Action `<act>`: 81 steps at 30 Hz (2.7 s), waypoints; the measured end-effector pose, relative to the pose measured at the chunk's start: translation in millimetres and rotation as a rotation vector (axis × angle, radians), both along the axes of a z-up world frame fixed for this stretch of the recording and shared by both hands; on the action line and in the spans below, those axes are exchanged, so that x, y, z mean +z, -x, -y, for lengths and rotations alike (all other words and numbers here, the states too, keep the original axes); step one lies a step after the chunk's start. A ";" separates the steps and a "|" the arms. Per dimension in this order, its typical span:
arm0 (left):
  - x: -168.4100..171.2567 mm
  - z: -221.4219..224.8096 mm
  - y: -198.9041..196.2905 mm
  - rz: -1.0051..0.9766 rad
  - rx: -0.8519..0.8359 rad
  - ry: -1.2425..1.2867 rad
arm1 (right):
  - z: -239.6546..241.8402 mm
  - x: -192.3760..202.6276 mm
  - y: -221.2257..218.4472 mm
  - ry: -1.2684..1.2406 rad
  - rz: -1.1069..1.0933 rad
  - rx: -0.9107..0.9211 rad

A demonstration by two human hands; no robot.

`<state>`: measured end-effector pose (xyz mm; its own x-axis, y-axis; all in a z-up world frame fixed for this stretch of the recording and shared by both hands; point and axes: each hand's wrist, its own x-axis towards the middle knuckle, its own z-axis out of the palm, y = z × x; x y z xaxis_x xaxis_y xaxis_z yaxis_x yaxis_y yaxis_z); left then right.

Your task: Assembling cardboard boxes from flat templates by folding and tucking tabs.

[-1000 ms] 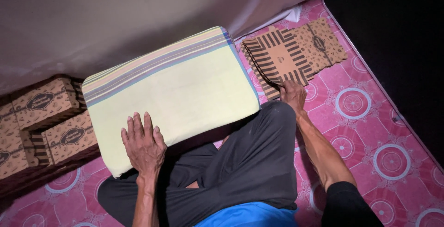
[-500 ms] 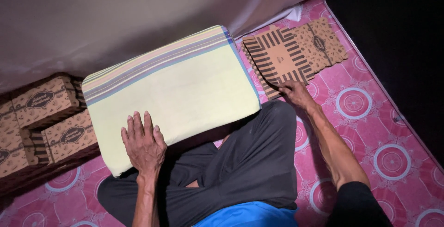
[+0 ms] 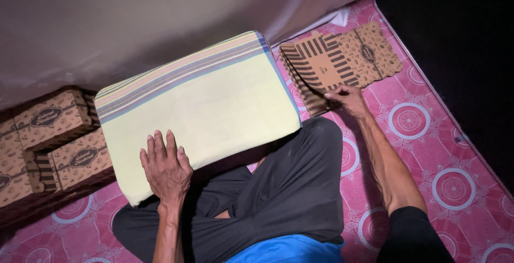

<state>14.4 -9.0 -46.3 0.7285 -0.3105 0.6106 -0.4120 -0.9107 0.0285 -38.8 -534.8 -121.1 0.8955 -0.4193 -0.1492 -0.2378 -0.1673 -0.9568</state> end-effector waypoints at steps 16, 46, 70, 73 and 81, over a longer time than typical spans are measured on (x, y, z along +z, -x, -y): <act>-0.7 0.4 -0.9 0.019 0.007 0.003 | 16.0 -116.9 -4.9 0.742 0.010 0.089; 177.1 105.2 6.3 -0.234 -0.563 0.425 | -87.5 222.7 17.7 1.140 1.230 -0.105; 208.8 66.9 -40.1 -0.750 -0.676 0.861 | -41.1 299.7 -9.9 1.062 0.384 0.558; 201.1 52.7 -48.3 -0.615 -0.671 0.792 | -29.1 286.4 -28.8 0.785 0.206 0.724; 216.8 6.3 -45.7 -0.570 -0.532 0.755 | -85.2 329.4 -63.7 0.823 0.261 0.814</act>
